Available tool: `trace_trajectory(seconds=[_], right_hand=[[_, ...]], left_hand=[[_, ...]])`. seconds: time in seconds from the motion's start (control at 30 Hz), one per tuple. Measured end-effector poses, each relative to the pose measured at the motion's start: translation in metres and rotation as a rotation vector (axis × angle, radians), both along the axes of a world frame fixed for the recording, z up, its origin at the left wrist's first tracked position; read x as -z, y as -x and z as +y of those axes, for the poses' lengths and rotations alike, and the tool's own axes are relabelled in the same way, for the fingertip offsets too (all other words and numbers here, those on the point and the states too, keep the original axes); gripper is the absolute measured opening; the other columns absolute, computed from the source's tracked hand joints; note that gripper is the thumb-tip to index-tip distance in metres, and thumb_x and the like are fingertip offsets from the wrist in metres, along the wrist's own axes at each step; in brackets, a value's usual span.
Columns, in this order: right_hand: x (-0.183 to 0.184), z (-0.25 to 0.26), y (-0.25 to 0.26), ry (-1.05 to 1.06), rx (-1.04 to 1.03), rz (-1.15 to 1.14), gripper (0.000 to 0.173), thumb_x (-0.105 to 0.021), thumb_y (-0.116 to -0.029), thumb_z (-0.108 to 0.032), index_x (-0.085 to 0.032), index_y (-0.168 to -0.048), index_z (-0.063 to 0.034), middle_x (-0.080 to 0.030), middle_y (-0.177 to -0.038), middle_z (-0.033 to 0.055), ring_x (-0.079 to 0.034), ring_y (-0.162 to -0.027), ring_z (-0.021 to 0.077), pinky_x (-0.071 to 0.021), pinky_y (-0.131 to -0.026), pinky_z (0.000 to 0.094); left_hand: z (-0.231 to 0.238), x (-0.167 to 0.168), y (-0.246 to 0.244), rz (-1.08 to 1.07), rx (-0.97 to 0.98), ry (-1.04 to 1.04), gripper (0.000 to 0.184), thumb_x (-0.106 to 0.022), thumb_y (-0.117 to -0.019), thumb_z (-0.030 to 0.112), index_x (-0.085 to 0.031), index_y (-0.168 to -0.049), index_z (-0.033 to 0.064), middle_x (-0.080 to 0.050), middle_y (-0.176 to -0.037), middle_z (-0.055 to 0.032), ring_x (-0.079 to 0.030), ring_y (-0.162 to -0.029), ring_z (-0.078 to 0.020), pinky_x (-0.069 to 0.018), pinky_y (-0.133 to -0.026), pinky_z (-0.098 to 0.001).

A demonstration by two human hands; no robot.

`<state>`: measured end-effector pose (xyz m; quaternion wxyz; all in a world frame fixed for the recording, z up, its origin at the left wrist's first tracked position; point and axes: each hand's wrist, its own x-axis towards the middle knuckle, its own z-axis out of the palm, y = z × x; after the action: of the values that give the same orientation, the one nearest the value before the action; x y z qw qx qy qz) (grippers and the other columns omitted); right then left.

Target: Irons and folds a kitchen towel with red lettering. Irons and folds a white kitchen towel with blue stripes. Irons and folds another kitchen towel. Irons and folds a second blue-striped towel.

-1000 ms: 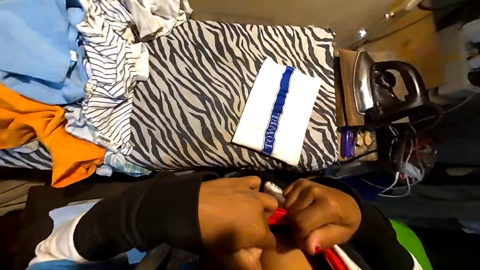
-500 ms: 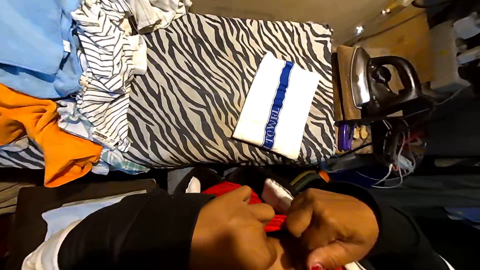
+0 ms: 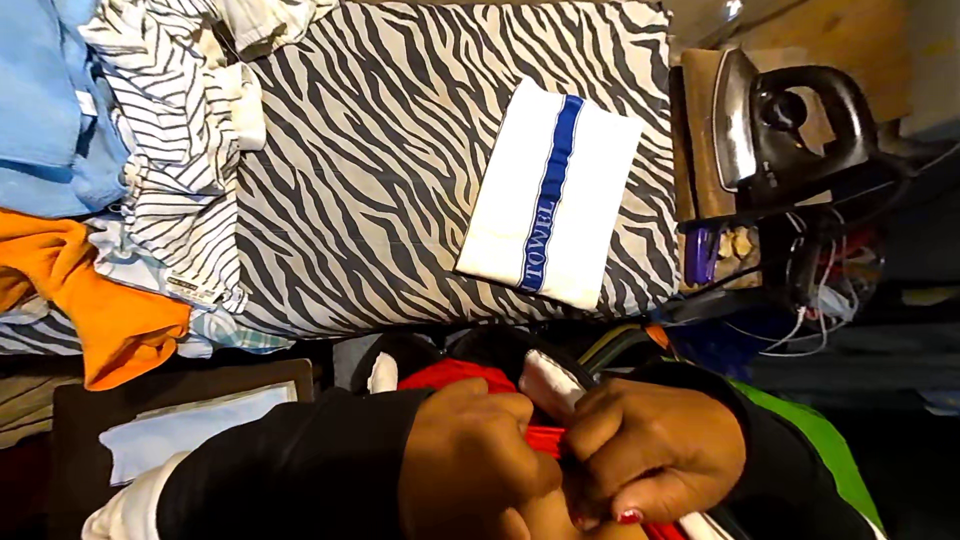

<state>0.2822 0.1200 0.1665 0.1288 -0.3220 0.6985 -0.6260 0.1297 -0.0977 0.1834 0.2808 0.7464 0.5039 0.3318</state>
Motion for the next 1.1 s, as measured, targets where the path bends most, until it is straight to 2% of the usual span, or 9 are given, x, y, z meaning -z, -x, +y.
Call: trace_trajectory(seconds=[0.1, 0.23, 0.37, 0.47, 0.57, 0.67, 0.83, 0.97, 1.1], right_hand=[[0.000, -0.001, -0.003, -0.017, 0.034, -0.038, 0.031, -0.052, -0.1081, -0.027, -0.073, -0.102, -0.0051, -0.070, -0.082, 0.0078, -0.066, -0.077, 0.0108, -0.0519, -0.070, 0.0247], [-0.003, -0.004, -0.002, -0.064, 0.053, -0.050, 0.028, -0.051, -0.1089, -0.027, -0.067, -0.105, -0.0046, -0.068, -0.080, 0.0071, -0.064, -0.073, 0.0090, -0.0513, -0.067, 0.0229], [-0.004, -0.008, 0.000, -0.062, 0.052, -0.069, 0.026, -0.052, -0.1083, -0.026, -0.066, -0.105, -0.0045, -0.069, -0.082, 0.0071, -0.065, -0.075, 0.0083, -0.0518, -0.068, 0.0219], [-0.005, -0.011, 0.002, -0.056, 0.048, -0.056, 0.025, -0.051, -0.1085, -0.025, -0.067, -0.107, -0.0051, -0.067, -0.079, 0.0072, -0.063, -0.070, 0.0088, -0.0502, -0.064, 0.0222], [-0.008, -0.019, 0.006, -0.096, 0.057, -0.012, 0.030, -0.047, -0.1107, -0.025, -0.071, -0.115, -0.0086, -0.071, -0.080, 0.0067, -0.066, -0.067, 0.0102, -0.0517, -0.060, 0.0256], [-0.010, -0.027, 0.010, -0.160, 0.058, 0.004, 0.032, -0.047, -0.1102, -0.028, -0.073, -0.119, -0.0123, -0.068, -0.071, 0.0055, -0.062, -0.057, 0.0130, -0.0492, -0.052, 0.0303], [-0.008, -0.031, 0.016, -0.202, -0.004, -0.020, 0.032, -0.051, -0.1063, -0.032, -0.075, -0.117, -0.0140, -0.060, -0.060, 0.0034, -0.057, -0.049, 0.0130, -0.0453, -0.045, 0.0323], [-0.009, -0.030, 0.022, -0.216, -0.070, -0.048, 0.032, -0.052, -0.1038, -0.030, -0.076, -0.117, -0.0140, -0.056, -0.057, 0.0032, -0.054, -0.047, 0.0155, -0.0424, -0.044, 0.0358], [-0.008, -0.029, 0.025, -0.180, -0.088, -0.079, 0.028, -0.054, -0.1033, -0.028, -0.076, -0.114, -0.0137, -0.062, -0.062, 0.0038, -0.058, -0.051, 0.0137, -0.0463, -0.046, 0.0346]], left_hand=[[0.001, 0.003, -0.002, -0.007, -0.018, -0.004, 0.023, -0.075, -0.0827, 0.037, -0.071, -0.083, 0.0143, -0.057, -0.069, -0.0053, -0.059, -0.062, -0.0234, -0.0411, -0.050, -0.0363], [0.002, 0.010, -0.002, -0.057, -0.013, -0.043, 0.026, -0.080, -0.0778, 0.036, -0.069, -0.085, 0.0133, -0.057, -0.065, -0.0032, -0.059, -0.061, -0.0223, -0.0420, -0.051, -0.0357], [0.000, 0.011, 0.002, -0.109, 0.028, -0.028, 0.024, -0.080, -0.0791, 0.031, -0.069, -0.086, 0.0118, -0.057, -0.065, -0.0031, -0.059, -0.063, -0.0225, -0.0436, -0.052, -0.0363], [0.001, 0.006, 0.009, -0.147, 0.103, 0.069, 0.022, -0.080, -0.0806, 0.027, -0.070, -0.088, 0.0092, -0.059, -0.069, -0.0060, -0.062, -0.066, -0.0246, -0.0472, -0.054, -0.0379], [0.004, 0.003, 0.020, -0.206, 0.185, 0.175, 0.025, -0.080, -0.0827, 0.025, -0.071, -0.092, 0.0042, -0.062, -0.074, -0.0098, -0.063, -0.069, -0.0257, -0.0495, -0.057, -0.0388], [0.004, 0.006, 0.027, -0.241, 0.225, 0.250, 0.027, -0.080, -0.0835, 0.025, -0.069, -0.094, 0.0024, -0.062, -0.073, -0.0095, -0.062, -0.067, -0.0240, -0.0473, -0.058, -0.0378], [0.000, 0.013, 0.027, -0.293, 0.233, 0.231, 0.024, -0.079, -0.0845, 0.023, -0.069, -0.093, 0.0027, -0.066, -0.070, -0.0058, -0.062, -0.068, -0.0196, -0.0459, -0.063, -0.0352], [-0.001, 0.010, 0.030, -0.270, 0.224, 0.311, 0.025, -0.080, -0.0850, 0.024, -0.070, -0.094, 0.0031, -0.065, -0.071, -0.0080, -0.063, -0.068, -0.0238, -0.0471, -0.060, -0.0398], [-0.004, 0.014, 0.029, -0.246, 0.191, 0.247, 0.026, -0.078, -0.0846, 0.029, -0.069, -0.092, 0.0057, -0.063, -0.068, -0.0063, -0.061, -0.065, -0.0239, -0.0455, -0.058, -0.0402]])
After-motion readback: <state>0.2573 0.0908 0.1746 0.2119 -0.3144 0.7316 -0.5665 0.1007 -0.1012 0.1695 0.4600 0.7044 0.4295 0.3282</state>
